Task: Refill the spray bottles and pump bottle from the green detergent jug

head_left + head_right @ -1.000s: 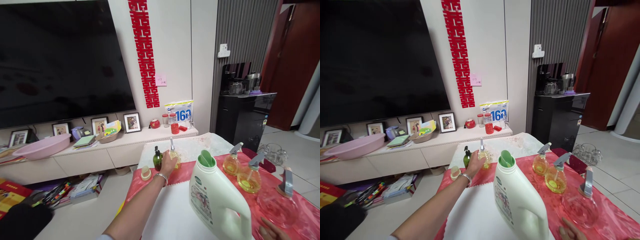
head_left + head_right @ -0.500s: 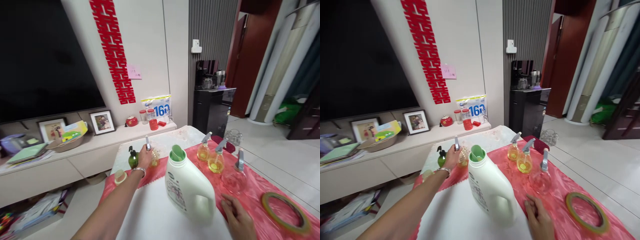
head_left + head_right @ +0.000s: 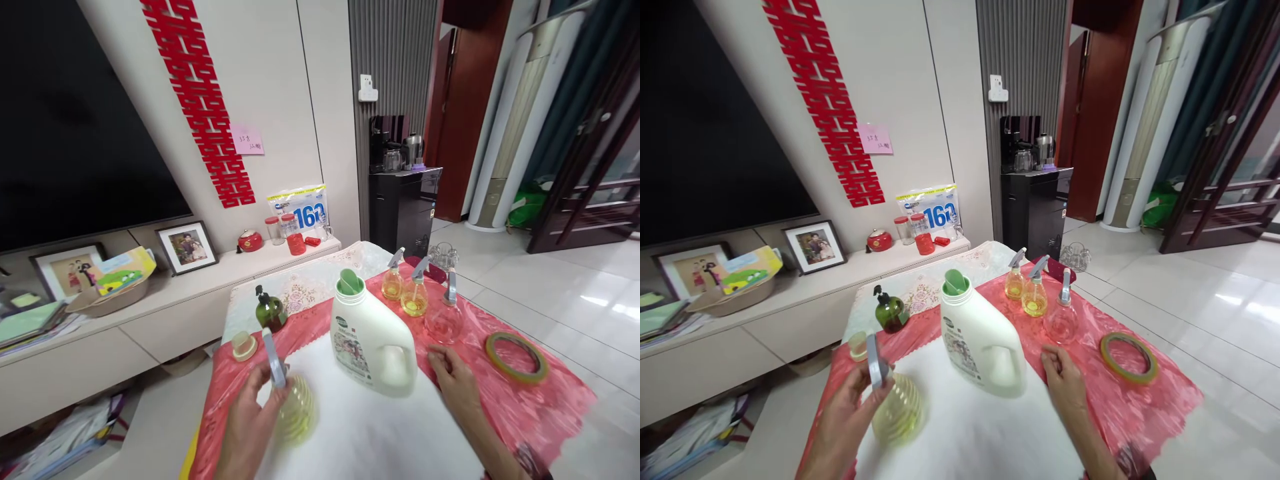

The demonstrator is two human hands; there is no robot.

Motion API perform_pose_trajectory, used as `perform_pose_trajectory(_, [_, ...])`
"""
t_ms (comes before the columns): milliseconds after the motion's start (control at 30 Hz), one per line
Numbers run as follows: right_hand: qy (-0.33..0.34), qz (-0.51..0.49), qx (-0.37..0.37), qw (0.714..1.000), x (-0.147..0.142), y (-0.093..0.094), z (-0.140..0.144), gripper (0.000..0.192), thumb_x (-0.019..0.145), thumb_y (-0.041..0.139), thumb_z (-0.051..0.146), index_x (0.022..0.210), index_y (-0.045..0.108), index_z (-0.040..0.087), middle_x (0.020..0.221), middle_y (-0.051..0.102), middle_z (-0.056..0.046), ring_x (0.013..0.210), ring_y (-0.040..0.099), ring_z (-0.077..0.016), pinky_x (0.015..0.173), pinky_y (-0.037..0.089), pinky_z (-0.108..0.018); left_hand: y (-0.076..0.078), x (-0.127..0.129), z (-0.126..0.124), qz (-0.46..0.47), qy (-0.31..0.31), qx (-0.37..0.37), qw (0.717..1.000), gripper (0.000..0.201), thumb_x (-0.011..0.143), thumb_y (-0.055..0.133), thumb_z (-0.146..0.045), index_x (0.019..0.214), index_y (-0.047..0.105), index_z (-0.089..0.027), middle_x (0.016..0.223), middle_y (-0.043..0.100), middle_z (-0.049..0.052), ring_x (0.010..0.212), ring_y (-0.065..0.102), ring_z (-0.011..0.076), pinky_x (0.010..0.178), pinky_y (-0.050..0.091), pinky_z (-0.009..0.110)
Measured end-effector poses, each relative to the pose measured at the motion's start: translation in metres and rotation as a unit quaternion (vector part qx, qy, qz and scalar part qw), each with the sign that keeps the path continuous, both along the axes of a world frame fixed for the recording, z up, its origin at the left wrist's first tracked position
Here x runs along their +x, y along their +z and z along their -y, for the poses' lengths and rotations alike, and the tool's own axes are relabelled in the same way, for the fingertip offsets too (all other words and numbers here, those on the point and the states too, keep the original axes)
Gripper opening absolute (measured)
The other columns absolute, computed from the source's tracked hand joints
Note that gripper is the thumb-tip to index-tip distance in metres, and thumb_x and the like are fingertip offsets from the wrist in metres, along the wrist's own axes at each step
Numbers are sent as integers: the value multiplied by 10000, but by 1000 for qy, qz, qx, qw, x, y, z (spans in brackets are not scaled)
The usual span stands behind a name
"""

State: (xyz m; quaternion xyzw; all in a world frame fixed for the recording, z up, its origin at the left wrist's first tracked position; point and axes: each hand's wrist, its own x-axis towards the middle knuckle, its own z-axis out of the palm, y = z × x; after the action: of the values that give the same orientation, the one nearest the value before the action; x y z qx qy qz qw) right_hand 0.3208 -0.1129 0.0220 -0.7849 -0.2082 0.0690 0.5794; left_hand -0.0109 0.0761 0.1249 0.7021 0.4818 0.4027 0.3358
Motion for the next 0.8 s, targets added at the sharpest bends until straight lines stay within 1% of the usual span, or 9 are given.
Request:
perform_pose_trajectory(67, [-10, -5, 21, 1000, 0, -1, 1, 448, 778, 646, 565, 984, 665, 168, 788, 679, -30, 652, 593, -152, 623, 500, -318, -17, -12, 24, 2, -32, -55, 998, 503, 644, 761, -643, 939, 728, -237, 1008, 795, 81, 970, 739, 342, 759, 621, 408])
perform_pose_trajectory(167, [-36, 3, 63, 997, 0, 2, 5, 413, 876, 612, 549, 996, 621, 154, 785, 628, 0, 633, 554, -102, 604, 488, -274, -41, -17, 46, 46, -43, -56, 996, 504, 681, 740, -649, 966, 697, -235, 1042, 772, 87, 1032, 717, 327, 875, 593, 418])
perform_pose_trajectory(300, [-30, 73, 118, 990, -24, 29, 10, 372, 873, 624, 530, 909, 597, 161, 767, 601, 1, 672, 557, -115, 633, 488, -282, -55, -8, 54, 75, -46, -48, 995, 491, 714, 709, -631, 996, 656, -233, 1080, 730, 98, 1093, 683, 320, 914, 566, 424])
perform_pose_trajectory(400, [78, 132, 129, 980, -70, 61, 7, 244, 871, 639, 434, 881, 640, 190, 779, 639, -20, 677, 574, -132, 638, 486, -287, -52, -1, 54, 58, -51, -45, 996, 450, 728, 683, -610, 973, 653, -235, 1039, 718, 83, 1040, 680, 311, 942, 544, 446])
perform_pose_trajectory(533, [267, 171, 128, 940, -141, 90, -13, 70, 883, 597, 267, 893, 651, 225, 753, 641, 4, 667, 575, -124, 625, 482, -260, -49, 4, 59, 53, -51, -44, 996, 428, 748, 652, -610, 966, 655, -242, 1001, 712, 56, 1016, 675, 305, 941, 538, 438])
perform_pose_trajectory(600, [333, 171, 128, 918, -168, 93, -27, 87, 851, 604, 201, 919, 650, 230, 806, 660, 6, 726, 597, -124, 675, 498, -258, -55, 3, 62, 54, -52, -37, 997, 438, 763, 654, -592, 1027, 641, -242, 1052, 707, 58, 1040, 670, 304, 937, 540, 434])
perform_pose_trajectory(667, [376, 166, 128, 903, -186, 92, -41, 260, 785, 634, 136, 1021, 661, 242, 925, 680, -5, 861, 620, -145, 769, 511, -280, -64, 0, 63, 44, -62, -21, 997, 474, 740, 698, -554, 1079, 612, -234, 1083, 701, 74, 1021, 678, 305, 900, 559, 433])
perform_pose_trajectory(733, [401, 154, 123, 895, -198, 88, -53, 425, 714, 674, 103, 1113, 657, 251, 1028, 678, -21, 971, 614, -173, 840, 508, -313, -76, -4, 63, 28, -68, -7, 997, 529, 702, 745, -502, 1119, 578, -222, 1075, 699, 89, 965, 693, 305, 828, 586, 427])
perform_pose_trajectory(800, [410, 138, 116, 894, -206, 84, -63, 464, 668, 722, 113, 1109, 658, 245, 1039, 673, -30, 982, 605, -190, 846, 502, -334, -87, -6, 61, 24, -61, 1, 998, 550, 705, 743, -460, 1161, 551, -221, 1053, 699, 91, 905, 707, 298, 761, 606, 420])
